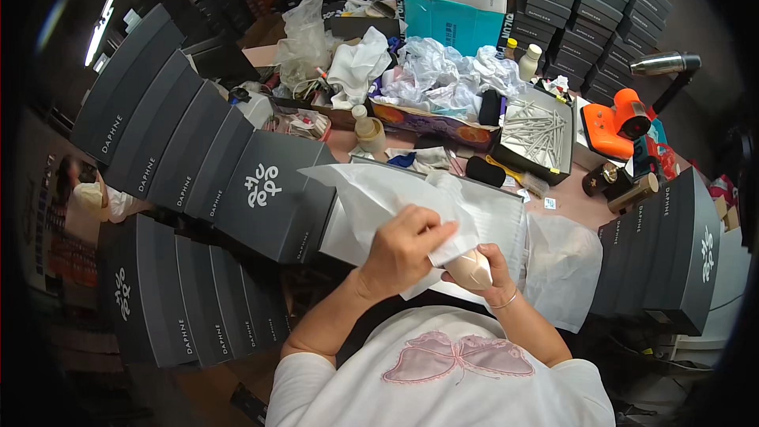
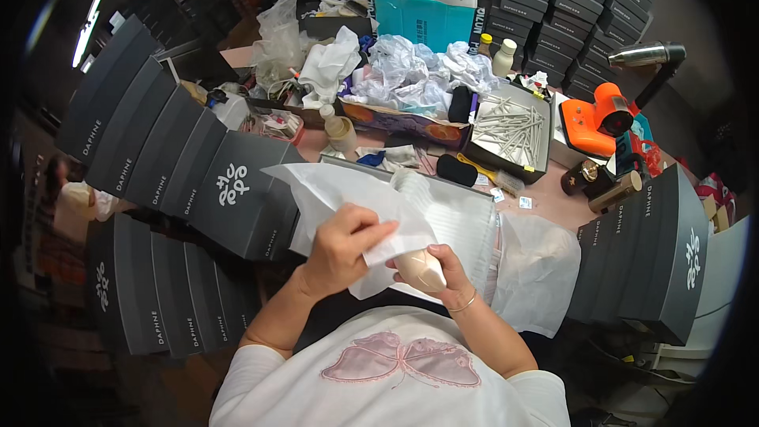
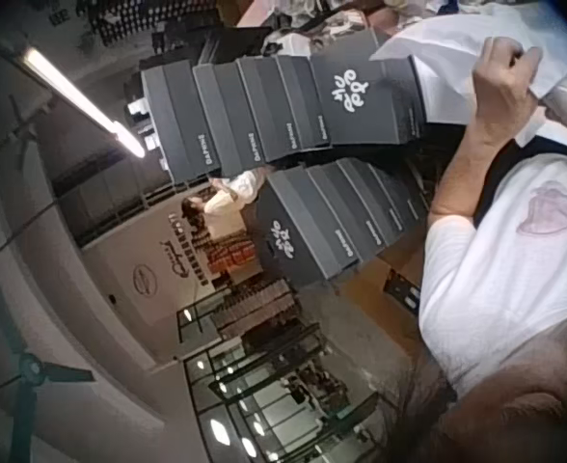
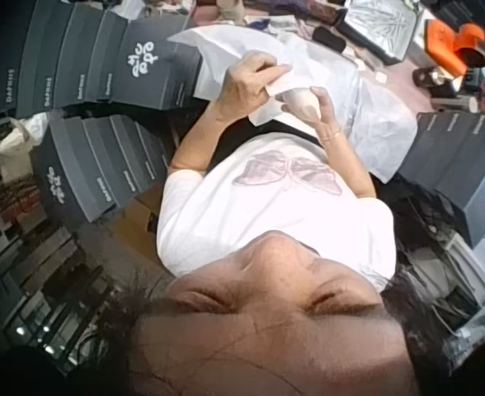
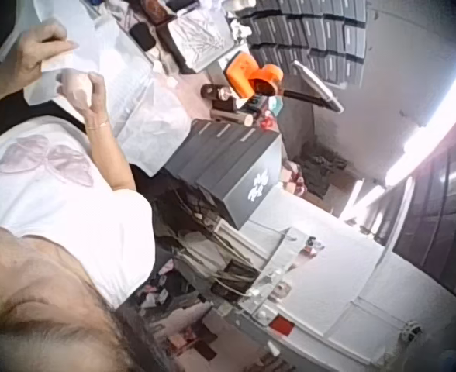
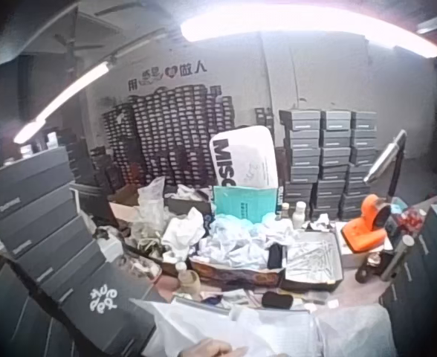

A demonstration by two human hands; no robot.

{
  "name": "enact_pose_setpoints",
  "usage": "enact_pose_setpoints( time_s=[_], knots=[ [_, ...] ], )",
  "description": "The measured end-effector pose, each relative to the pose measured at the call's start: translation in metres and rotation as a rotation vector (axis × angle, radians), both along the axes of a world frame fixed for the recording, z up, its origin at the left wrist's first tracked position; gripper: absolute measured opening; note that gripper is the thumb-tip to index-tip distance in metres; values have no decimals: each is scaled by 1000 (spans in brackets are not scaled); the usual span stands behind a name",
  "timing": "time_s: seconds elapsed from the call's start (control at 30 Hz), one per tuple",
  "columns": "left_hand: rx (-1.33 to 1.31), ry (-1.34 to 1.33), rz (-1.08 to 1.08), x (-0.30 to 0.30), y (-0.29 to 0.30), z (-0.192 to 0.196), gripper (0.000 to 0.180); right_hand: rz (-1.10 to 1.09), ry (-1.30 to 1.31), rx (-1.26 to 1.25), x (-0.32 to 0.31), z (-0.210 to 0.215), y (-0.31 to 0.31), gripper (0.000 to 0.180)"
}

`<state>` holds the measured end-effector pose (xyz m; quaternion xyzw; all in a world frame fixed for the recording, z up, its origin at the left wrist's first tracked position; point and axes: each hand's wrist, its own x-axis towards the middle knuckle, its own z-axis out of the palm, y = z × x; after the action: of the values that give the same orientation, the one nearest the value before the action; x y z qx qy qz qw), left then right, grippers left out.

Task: Cleaning and packing high-heeled shoes into boxes at a workstation.

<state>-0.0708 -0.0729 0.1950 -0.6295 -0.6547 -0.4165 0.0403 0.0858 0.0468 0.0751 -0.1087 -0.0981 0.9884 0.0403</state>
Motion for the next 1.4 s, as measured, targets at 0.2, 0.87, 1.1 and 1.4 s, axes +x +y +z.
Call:
enact_pose_setpoints(
  time_s=[0.2, 0.87, 1.1, 1.4],
  knots=[
    [314, -86, -418, 63, 18, -20, 42, -480, -290, 872, -25, -7, -24, 55],
    [-165, -1996, -148, 29, 36, -97, 73, -743, -445, 1905, -18, 2, -14, 51],
    [155, -1633, -27, -20, 31, -100, 58, -333, -641, 1873, 91, -22, 21, 57],
    [-66, -2007, -197, 37, 48, -93, 49, -425, -541, 1199, 48, 8, 73, 72]
  ],
)
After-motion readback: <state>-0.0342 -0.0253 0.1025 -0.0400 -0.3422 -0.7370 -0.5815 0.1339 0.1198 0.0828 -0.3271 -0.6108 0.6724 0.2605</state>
